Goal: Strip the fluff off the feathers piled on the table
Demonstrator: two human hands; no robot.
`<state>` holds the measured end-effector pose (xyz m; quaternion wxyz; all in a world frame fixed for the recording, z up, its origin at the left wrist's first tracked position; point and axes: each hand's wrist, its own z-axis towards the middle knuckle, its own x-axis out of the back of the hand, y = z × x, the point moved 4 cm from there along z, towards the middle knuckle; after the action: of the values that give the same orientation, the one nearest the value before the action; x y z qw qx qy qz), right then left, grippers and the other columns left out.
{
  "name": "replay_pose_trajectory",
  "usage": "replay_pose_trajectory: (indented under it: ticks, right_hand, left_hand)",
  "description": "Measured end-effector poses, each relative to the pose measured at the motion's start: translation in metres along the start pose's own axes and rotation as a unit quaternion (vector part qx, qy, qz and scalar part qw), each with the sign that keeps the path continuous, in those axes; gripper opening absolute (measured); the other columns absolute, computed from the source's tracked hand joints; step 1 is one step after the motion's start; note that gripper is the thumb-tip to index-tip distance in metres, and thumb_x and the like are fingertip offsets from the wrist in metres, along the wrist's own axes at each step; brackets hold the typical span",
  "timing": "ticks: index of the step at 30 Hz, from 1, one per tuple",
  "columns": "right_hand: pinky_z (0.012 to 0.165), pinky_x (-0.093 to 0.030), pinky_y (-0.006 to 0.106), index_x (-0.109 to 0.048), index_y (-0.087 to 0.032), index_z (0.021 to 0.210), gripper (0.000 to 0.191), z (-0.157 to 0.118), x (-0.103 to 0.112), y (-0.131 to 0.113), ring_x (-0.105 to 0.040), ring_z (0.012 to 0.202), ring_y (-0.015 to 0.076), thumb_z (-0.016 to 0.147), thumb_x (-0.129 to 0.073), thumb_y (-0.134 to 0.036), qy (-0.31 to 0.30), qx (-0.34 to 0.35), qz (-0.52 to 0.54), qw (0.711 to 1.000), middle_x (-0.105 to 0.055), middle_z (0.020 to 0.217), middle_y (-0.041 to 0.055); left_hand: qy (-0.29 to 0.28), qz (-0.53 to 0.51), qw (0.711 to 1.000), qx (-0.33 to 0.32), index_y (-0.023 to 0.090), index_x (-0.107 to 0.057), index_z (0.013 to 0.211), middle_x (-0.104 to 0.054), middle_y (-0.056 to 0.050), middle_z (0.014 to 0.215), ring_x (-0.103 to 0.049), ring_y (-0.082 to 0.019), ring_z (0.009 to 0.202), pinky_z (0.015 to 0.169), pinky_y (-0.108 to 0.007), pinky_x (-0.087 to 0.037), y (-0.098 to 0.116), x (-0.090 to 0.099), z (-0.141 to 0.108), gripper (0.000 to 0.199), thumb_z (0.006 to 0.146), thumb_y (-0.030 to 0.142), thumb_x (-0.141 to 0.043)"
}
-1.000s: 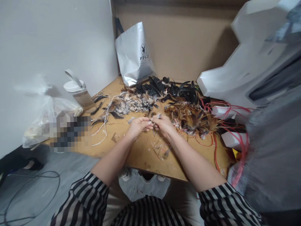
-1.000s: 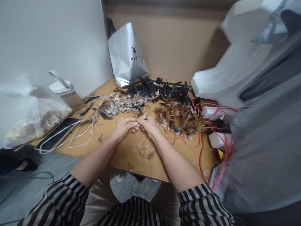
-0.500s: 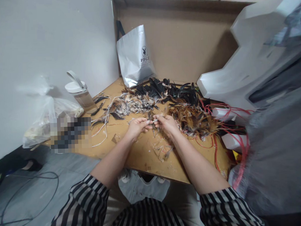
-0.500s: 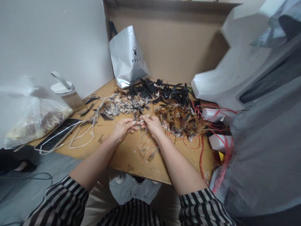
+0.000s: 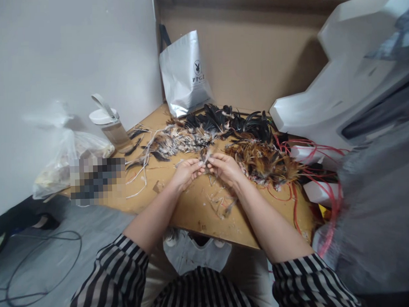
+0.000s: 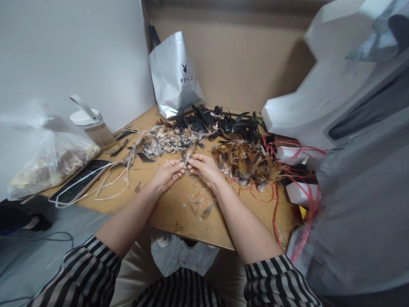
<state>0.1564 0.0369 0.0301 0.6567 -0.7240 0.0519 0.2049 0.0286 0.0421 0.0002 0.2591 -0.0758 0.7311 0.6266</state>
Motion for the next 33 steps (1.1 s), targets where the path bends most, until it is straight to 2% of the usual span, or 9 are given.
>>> replay_pose_trajectory:
  ticks: [3, 7, 13, 17, 22, 29, 33]
  right_hand:
    - [0.052, -0.043, 0.019, -0.064, -0.014, 0.078, 0.031, -0.0007, 0.0041, -0.0016, -0.054, 0.055, 0.0073, 0.052, -0.075, -0.028, -0.012, 0.016, -0.029, 0.999, -0.061, 0.063, -0.0003]
    - [0.047, -0.037, 0.019, -0.064, -0.015, 0.078, 0.030, -0.0007, 0.0064, -0.0020, -0.046, 0.047, 0.0049, 0.055, -0.073, -0.032, -0.005, 0.048, -0.095, 0.994, -0.060, 0.061, -0.0023]
    - [0.044, -0.031, 0.018, -0.059, -0.015, 0.066, 0.026, -0.0034, 0.0032, -0.0061, -0.041, 0.044, 0.0044, 0.058, -0.069, -0.038, -0.014, 0.073, -0.147, 0.986, -0.055, 0.053, -0.0037]
    - [0.042, -0.031, 0.019, -0.056, -0.016, 0.064, 0.029, -0.0026, 0.0054, -0.0060, -0.039, 0.042, 0.0054, 0.058, -0.068, -0.042, 0.025, 0.080, -0.156, 0.984, -0.052, 0.049, -0.0042]
    - [0.044, -0.032, 0.019, -0.055, -0.016, 0.062, 0.026, -0.0001, 0.0070, -0.0038, -0.041, 0.044, 0.0059, 0.058, -0.068, -0.038, 0.061, 0.092, -0.172, 0.979, -0.053, 0.052, -0.0040]
    - [0.047, -0.034, 0.020, -0.055, -0.016, 0.059, 0.026, 0.0015, 0.0027, -0.0008, -0.044, 0.049, 0.0070, 0.056, -0.068, -0.038, 0.062, 0.097, -0.180, 0.977, -0.055, 0.056, -0.0025]
    - [0.044, -0.032, 0.020, -0.056, -0.016, 0.060, 0.027, 0.0034, 0.0061, -0.0029, -0.040, 0.045, 0.0067, 0.057, -0.066, -0.041, 0.063, 0.090, -0.186, 0.976, -0.053, 0.051, -0.0031]
  left_hand:
    - [-0.013, -0.026, 1.000, 0.011, 0.008, -0.061, 0.071, -0.062, -0.001, 0.063, -0.054, -0.003, 0.051, 0.049, -0.011, -0.042, 0.0004, -0.0007, -0.0005, 0.016, 0.062, 0.018, -0.070]
    - [-0.039, -0.035, 0.998, 0.033, 0.008, -0.061, 0.070, -0.061, -0.001, 0.063, -0.052, -0.001, 0.050, 0.048, -0.009, -0.041, -0.0020, -0.0023, -0.0014, 0.013, 0.063, 0.016, -0.069]
    - [-0.058, -0.034, 0.995, 0.070, 0.008, -0.061, 0.072, -0.061, -0.002, 0.063, -0.053, -0.002, 0.049, 0.047, -0.009, -0.042, -0.0077, -0.0025, -0.0018, 0.014, 0.062, 0.013, -0.070]
    - [-0.034, 0.005, 0.998, 0.045, 0.009, -0.062, 0.073, -0.063, -0.003, 0.066, -0.055, -0.003, 0.051, 0.046, -0.010, -0.042, -0.0055, -0.0023, -0.0021, 0.016, 0.062, 0.017, -0.070]
    - [-0.008, 0.060, 0.998, 0.016, 0.009, -0.063, 0.072, -0.064, -0.005, 0.067, -0.055, -0.005, 0.051, 0.046, -0.013, -0.042, -0.0030, -0.0033, -0.0025, 0.021, 0.059, 0.022, -0.072]
    - [0.020, 0.124, 0.992, -0.023, 0.009, -0.062, 0.072, -0.065, -0.006, 0.065, -0.056, -0.008, 0.050, 0.047, -0.017, -0.042, -0.0029, -0.0030, -0.0006, 0.026, 0.057, 0.027, -0.073]
    - [0.019, 0.153, 0.987, -0.044, 0.010, -0.061, 0.069, -0.064, -0.005, 0.061, -0.055, -0.008, 0.048, 0.047, -0.019, -0.041, -0.0019, -0.0026, 0.0005, 0.025, 0.058, 0.030, -0.072]
